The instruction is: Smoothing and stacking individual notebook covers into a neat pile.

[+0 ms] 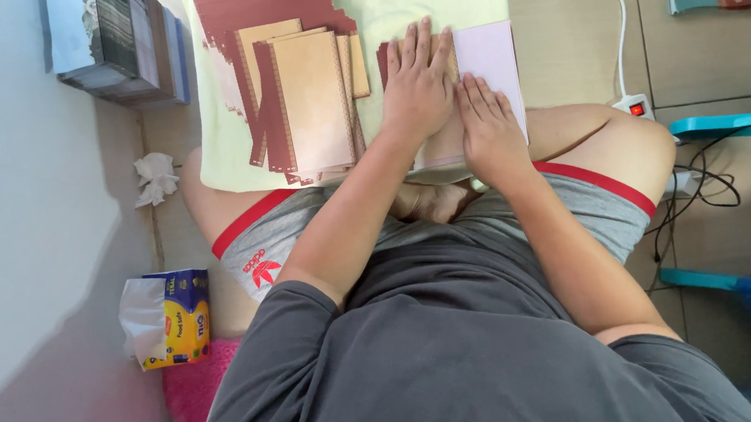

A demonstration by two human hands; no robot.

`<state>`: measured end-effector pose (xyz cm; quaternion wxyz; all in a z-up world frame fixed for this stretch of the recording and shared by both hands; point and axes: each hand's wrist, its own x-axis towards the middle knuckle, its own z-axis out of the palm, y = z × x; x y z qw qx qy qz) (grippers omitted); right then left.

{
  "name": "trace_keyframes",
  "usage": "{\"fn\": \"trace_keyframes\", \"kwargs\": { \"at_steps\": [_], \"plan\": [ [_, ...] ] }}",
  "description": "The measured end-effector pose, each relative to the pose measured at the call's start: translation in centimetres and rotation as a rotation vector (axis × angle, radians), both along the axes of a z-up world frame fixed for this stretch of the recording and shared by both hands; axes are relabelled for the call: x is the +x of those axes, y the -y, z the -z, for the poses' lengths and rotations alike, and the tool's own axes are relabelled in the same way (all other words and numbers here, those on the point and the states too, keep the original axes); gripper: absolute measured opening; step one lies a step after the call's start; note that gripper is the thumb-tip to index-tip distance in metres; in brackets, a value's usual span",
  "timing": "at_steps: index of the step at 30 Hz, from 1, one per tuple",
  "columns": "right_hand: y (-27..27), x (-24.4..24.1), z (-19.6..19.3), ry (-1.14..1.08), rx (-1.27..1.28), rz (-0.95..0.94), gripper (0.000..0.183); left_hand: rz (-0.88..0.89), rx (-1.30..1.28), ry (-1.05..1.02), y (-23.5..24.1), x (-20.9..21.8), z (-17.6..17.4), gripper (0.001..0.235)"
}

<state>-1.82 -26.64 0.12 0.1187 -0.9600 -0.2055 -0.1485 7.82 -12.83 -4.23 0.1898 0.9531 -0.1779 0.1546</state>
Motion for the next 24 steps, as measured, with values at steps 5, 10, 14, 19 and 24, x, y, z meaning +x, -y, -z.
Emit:
{"fn": "trace_keyframes", "kwargs": {
  "at_steps": [5, 10, 14, 19, 24],
  "plan": [
    [0.6, 7.6, 1.6, -0.076, -0.006, 0.04, 0.054, -0.018, -0.056, 0.111, 0.1, -0.1, -0.3, 0.056],
    [0.2, 6.0, 1.1, -0.063, 0.0, 0.037, 0.052, -0.022, -0.05, 0.046, 0.1, 0.3, 0.4, 0.059],
    [-0.2, 0.2, 0.1, 0.003, -0.014, 0.042, 0.053, -0.044, -0.095, 0.053, 0.3, 0.2, 0.5, 0.057],
    [0.8, -1.3, 0.9, 0.008, -0.042, 0.019, 0.054, 0.023, 0.044, 0.035, -0.6, -1.6, -1.3, 0.062],
    [3.1, 2.3, 3.8, -0.265, -0.245, 0.036, 0.065, 0.287, 0.204, -0.23, -2.9, -6.1, -2.5, 0.062]
  ]
}}
